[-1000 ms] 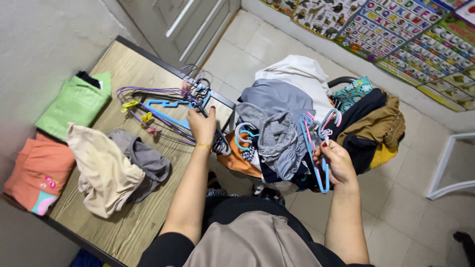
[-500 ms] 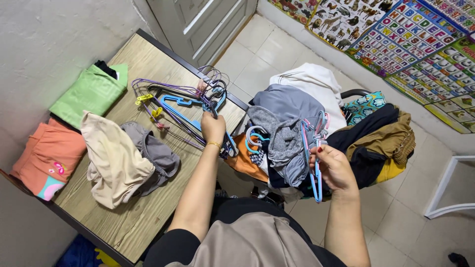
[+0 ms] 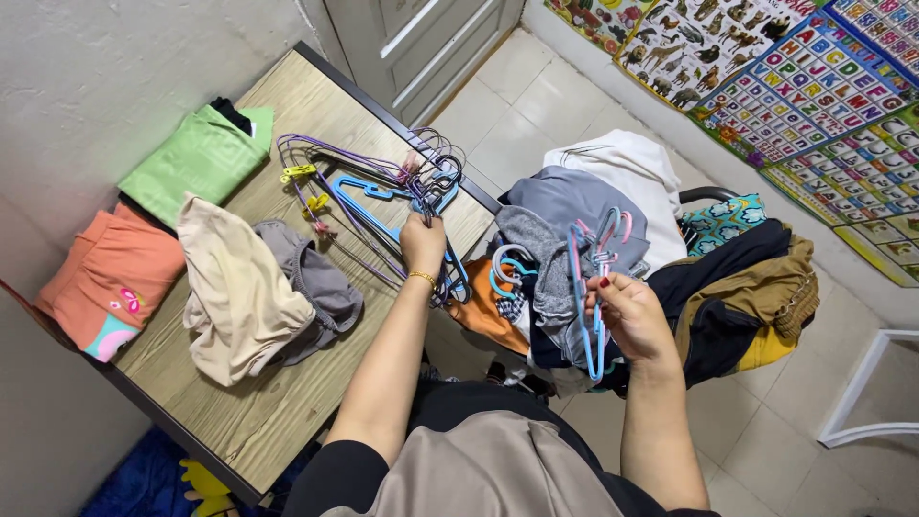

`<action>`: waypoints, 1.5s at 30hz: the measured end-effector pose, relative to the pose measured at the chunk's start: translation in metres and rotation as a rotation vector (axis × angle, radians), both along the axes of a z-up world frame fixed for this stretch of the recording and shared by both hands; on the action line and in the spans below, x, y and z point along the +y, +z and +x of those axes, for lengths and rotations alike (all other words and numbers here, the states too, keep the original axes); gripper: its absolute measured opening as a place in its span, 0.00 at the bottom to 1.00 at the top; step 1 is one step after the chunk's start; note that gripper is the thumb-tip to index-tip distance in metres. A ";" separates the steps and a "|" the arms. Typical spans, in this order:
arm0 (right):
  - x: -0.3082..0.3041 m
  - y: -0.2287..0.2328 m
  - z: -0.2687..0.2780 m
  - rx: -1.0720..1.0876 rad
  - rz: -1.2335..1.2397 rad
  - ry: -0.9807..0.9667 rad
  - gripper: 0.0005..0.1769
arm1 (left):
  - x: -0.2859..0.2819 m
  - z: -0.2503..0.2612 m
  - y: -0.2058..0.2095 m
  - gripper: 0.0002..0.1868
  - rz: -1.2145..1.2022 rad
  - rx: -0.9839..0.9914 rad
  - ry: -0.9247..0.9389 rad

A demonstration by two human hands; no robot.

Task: The person sorts a pile of clothes on a chair, removes hangers from several garments, and places the hangers on a nearby table and chair. The person handles multiple items one by one, including pants and shirts, and organizes the hangers into a stack.

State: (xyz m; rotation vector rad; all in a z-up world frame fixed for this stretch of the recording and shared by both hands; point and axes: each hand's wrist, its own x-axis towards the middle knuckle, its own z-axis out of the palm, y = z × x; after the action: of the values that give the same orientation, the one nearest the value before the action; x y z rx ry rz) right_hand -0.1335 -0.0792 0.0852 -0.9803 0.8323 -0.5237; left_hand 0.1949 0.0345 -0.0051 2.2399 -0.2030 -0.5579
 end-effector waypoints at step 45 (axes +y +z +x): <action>0.031 -0.005 0.040 0.098 0.080 0.145 0.17 | 0.009 -0.016 0.045 0.12 -0.027 -0.142 -0.012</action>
State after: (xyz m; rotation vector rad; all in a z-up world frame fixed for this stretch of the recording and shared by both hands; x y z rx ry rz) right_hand -0.0936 -0.0479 0.0801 -0.9902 0.8562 -0.3175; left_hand 0.1792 0.0434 0.0397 2.2545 -0.2951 -0.4005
